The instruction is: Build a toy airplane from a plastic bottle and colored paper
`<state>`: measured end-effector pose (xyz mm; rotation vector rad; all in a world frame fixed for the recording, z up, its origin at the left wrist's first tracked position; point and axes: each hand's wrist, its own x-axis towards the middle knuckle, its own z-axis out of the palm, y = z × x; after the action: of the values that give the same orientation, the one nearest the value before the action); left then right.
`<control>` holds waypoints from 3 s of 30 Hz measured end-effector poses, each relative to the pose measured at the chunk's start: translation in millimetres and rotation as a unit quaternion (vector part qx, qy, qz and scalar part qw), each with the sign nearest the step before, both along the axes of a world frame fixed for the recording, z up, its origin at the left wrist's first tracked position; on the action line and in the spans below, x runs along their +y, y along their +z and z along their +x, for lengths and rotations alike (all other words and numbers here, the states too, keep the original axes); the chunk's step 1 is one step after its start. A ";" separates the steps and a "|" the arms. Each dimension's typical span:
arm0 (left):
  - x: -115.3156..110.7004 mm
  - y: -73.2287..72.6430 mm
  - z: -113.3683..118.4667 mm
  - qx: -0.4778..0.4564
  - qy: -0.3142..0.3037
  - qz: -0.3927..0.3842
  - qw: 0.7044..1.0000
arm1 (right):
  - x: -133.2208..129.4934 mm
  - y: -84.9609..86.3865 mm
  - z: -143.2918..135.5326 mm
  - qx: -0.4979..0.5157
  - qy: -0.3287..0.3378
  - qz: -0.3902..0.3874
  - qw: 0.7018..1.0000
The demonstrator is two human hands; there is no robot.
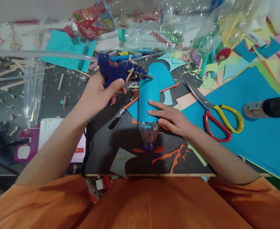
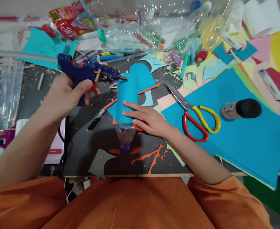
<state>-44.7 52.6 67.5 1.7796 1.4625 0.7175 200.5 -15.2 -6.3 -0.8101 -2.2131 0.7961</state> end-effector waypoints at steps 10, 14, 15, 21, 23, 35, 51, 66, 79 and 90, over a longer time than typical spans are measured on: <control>1.4 2.0 1.3 0.035 -0.031 0.007 0.999 | -0.1 -0.9 -0.4 0.006 0.002 -0.002 1.000; 0.9 2.9 0.9 0.054 -0.035 0.008 0.998 | 0.3 -0.8 -0.1 -0.004 0.003 -0.012 1.000; 0.7 3.5 1.1 0.060 -0.034 0.007 0.998 | 0.4 -0.6 0.0 -0.008 0.005 -0.016 1.000; -0.2 6.9 1.6 0.080 -0.031 0.013 0.996 | 1.0 -0.4 0.1 -0.004 0.008 -0.018 1.000; 0.2 6.6 -0.1 0.079 -0.033 0.018 0.996 | 0.9 -0.7 0.0 -0.006 0.005 -0.017 1.000; -0.5 8.0 -12.3 0.072 -0.018 -0.012 0.997 | 0.0 -0.5 -0.7 0.010 0.006 0.004 1.000; 3.7 -10.0 -16.3 0.017 -0.035 0.041 0.998 | 0.7 -2.9 -0.1 0.011 0.010 -0.010 1.000; 1.4 -6.8 -6.2 0.072 -0.051 0.032 0.996 | 0.8 -2.3 0.8 0.007 0.015 -0.013 1.000; -0.9 -1.2 -15.9 0.065 -0.053 0.056 0.995 | 0.3 -2.2 1.0 0.004 0.008 -0.012 1.000; 3.9 -28.6 -36.7 -0.004 0.089 -0.008 0.996 | 0.0 -4.1 1.2 0.000 0.007 -0.027 1.000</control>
<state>-81.4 56.5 38.9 1.6479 1.6309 0.7989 201.7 -15.2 -10.4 -0.8224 -2.2079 0.8666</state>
